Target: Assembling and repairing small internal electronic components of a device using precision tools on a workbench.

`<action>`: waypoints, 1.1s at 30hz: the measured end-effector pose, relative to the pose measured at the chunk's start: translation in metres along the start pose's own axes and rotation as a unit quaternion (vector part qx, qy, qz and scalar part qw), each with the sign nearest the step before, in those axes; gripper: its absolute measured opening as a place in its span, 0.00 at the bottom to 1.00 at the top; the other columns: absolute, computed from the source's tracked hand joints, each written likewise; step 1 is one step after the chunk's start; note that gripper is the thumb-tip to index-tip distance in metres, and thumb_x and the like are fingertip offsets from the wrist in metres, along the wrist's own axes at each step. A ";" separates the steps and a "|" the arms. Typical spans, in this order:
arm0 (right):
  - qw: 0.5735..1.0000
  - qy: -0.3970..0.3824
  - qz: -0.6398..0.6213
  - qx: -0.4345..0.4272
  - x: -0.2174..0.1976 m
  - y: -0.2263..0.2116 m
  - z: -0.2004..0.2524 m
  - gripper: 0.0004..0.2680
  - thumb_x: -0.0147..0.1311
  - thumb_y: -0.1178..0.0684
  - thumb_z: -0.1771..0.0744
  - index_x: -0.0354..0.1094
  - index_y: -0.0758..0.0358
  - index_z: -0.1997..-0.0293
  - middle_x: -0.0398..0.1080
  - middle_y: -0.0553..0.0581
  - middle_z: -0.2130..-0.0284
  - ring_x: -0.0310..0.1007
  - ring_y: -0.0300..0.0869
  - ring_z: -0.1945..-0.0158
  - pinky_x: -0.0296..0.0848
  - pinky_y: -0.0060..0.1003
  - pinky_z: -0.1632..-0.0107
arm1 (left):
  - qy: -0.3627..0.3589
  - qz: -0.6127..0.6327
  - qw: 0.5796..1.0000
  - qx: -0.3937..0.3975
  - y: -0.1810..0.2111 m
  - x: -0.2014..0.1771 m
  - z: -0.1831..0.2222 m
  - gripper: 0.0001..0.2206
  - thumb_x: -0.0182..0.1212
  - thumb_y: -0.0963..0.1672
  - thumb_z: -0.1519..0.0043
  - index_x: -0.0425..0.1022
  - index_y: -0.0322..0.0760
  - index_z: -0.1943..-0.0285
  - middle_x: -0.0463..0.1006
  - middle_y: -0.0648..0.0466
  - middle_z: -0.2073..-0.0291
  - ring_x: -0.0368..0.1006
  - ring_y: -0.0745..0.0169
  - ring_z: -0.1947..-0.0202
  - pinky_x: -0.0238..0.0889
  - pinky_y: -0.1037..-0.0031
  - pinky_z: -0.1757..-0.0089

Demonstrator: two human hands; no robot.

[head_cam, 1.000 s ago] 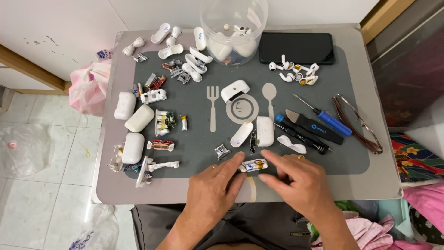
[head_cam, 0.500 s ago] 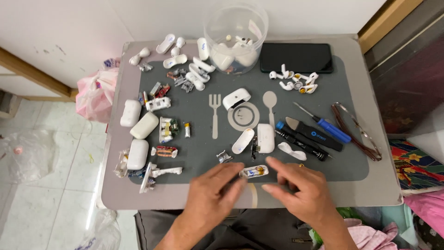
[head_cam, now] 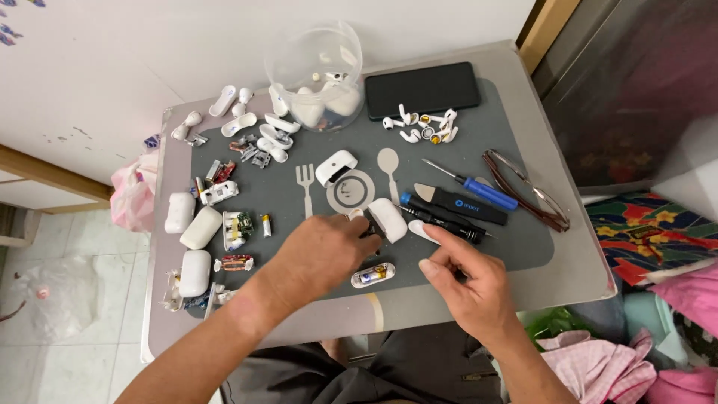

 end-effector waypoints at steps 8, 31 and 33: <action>0.997 0.020 -0.043 0.064 -0.003 0.002 -0.003 0.09 0.57 0.55 0.34 0.78 0.65 0.51 0.79 0.52 0.72 0.78 0.36 0.71 0.77 0.29 0.67 | 0.086 0.463 0.868 -0.161 -0.011 -0.075 0.002 0.10 0.63 0.43 0.36 0.81 0.33 0.49 0.84 0.54 0.65 0.77 0.64 0.72 0.68 0.73 0.68; 0.904 0.024 -0.305 0.298 0.034 0.001 -0.004 0.04 0.60 0.63 0.37 0.77 0.77 0.69 0.74 0.70 0.85 0.72 0.49 0.88 0.70 0.38 0.85 | 0.217 0.296 0.917 -0.154 0.025 -0.074 0.035 0.09 0.68 0.39 0.40 0.81 0.32 0.52 0.81 0.48 0.63 0.80 0.50 0.63 0.76 0.71 0.65; 0.907 0.010 -0.303 0.292 0.033 -0.005 -0.004 0.04 0.59 0.63 0.37 0.77 0.77 0.69 0.73 0.70 0.85 0.71 0.47 0.89 0.69 0.37 0.86 | 0.214 0.271 0.926 -0.152 0.028 -0.077 0.038 0.09 0.68 0.40 0.41 0.81 0.32 0.52 0.80 0.49 0.64 0.79 0.52 0.64 0.76 0.71 0.66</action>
Point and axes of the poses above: each hand's wrist, its own z-axis away from the middle knuckle, its own x-axis out of the palm, y = z × x, the point moved 7 cm from there along -z, towards the middle knuckle
